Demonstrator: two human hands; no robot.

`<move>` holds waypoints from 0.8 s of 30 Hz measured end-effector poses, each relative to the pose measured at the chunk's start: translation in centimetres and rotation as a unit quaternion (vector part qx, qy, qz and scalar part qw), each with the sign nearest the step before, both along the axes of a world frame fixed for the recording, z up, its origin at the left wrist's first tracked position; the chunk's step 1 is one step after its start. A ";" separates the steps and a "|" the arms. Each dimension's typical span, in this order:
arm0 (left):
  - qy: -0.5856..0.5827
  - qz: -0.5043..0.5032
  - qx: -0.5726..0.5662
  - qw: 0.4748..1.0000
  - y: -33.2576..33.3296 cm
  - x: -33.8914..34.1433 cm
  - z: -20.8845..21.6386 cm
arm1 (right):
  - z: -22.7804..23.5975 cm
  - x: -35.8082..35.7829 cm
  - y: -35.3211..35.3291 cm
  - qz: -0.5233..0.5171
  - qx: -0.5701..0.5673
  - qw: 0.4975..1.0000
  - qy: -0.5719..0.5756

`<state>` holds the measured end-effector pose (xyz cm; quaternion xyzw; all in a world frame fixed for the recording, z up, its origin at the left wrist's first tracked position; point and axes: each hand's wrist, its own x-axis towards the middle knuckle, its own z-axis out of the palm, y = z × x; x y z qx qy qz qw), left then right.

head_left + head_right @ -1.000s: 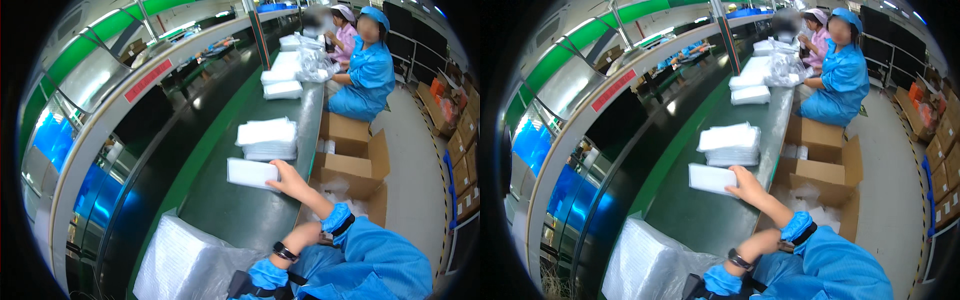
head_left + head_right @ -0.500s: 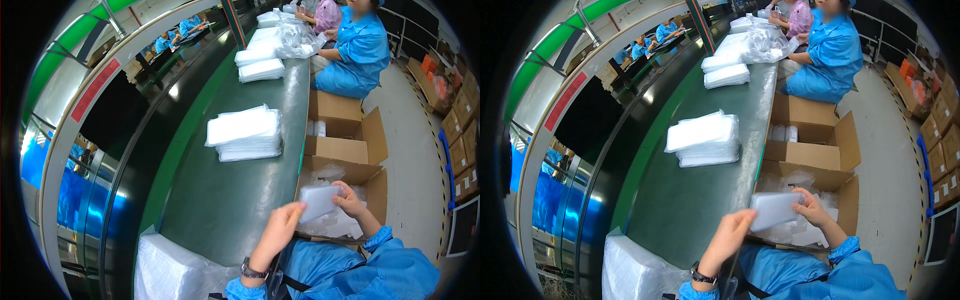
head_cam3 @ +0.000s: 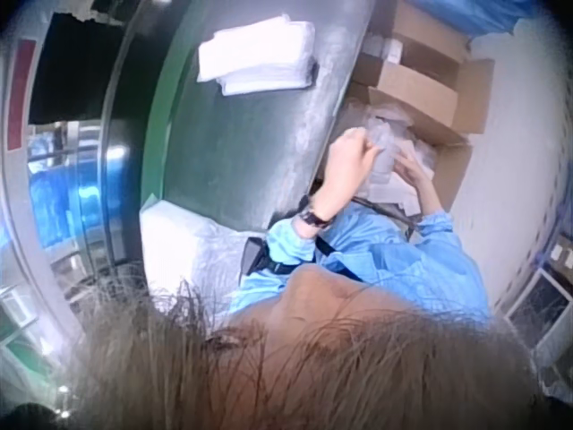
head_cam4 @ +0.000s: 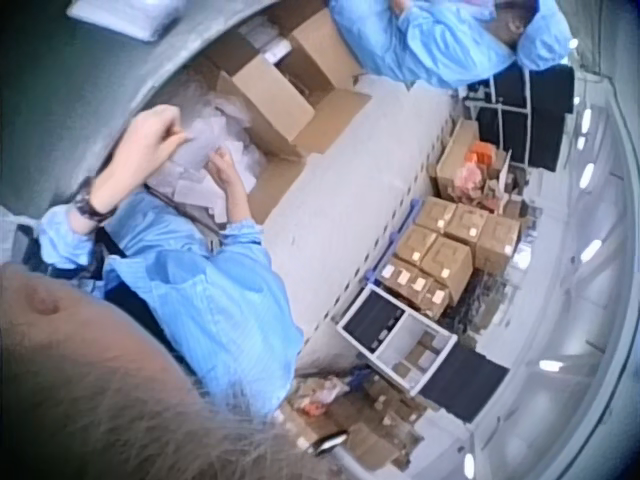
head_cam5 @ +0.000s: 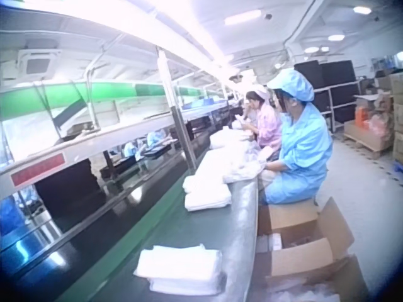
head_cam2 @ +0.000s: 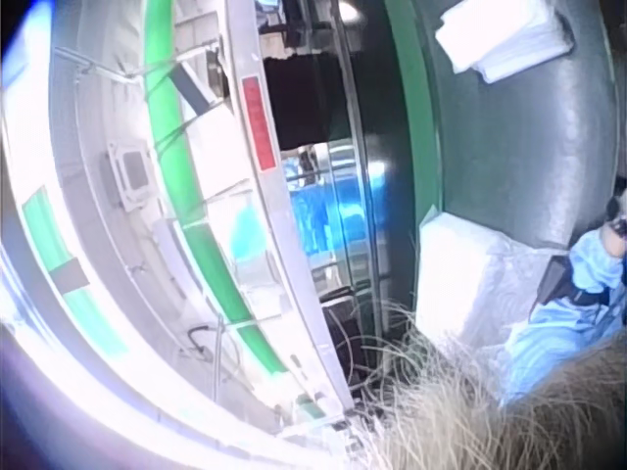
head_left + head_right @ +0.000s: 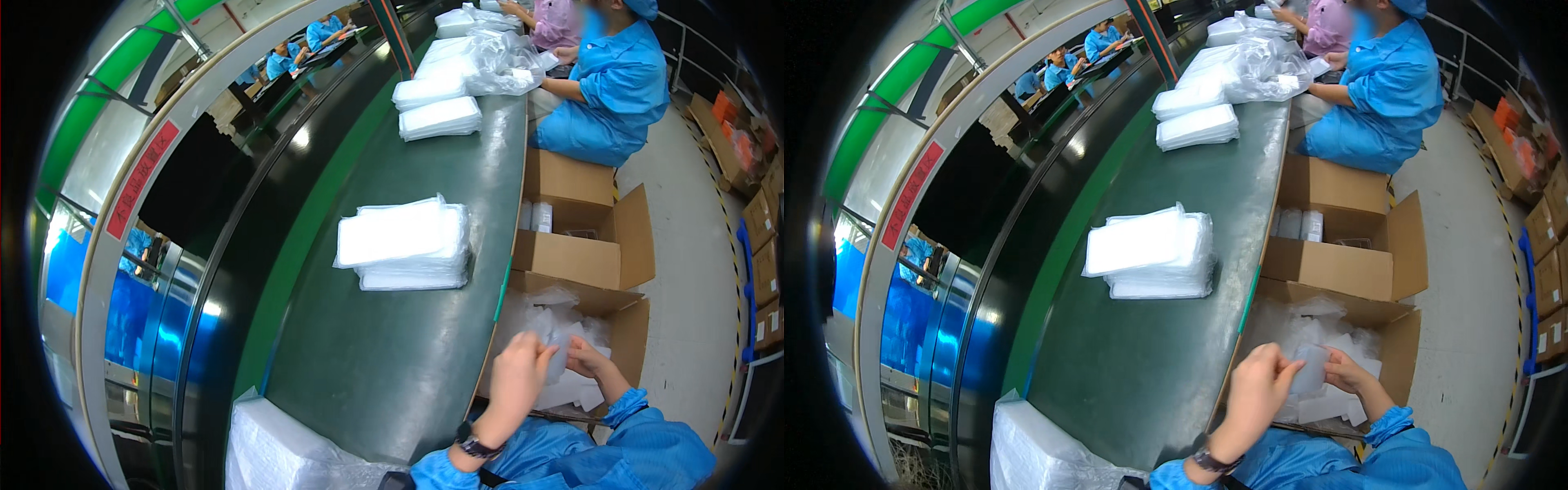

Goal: Packing plastic and foam products into boxes and placing them on an assembly line conveyor.

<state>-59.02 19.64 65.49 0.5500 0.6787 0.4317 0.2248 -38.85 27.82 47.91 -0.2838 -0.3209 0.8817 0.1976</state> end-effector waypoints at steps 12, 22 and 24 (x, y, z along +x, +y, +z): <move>0.209 0.001 -0.114 0.971 0.9 0.5 -3.2 | -4.4 10.3 3.7 -0.044 0.192 0.921 -0.337; 0.290 -0.088 -0.207 0.930 -1.5 1.4 -8.3 | -0.2 6.3 3.9 0.021 0.394 0.742 -0.542; 0.318 -0.105 -0.215 0.917 -1.3 1.9 -8.3 | -1.3 7.0 4.3 -0.028 0.336 0.772 -0.539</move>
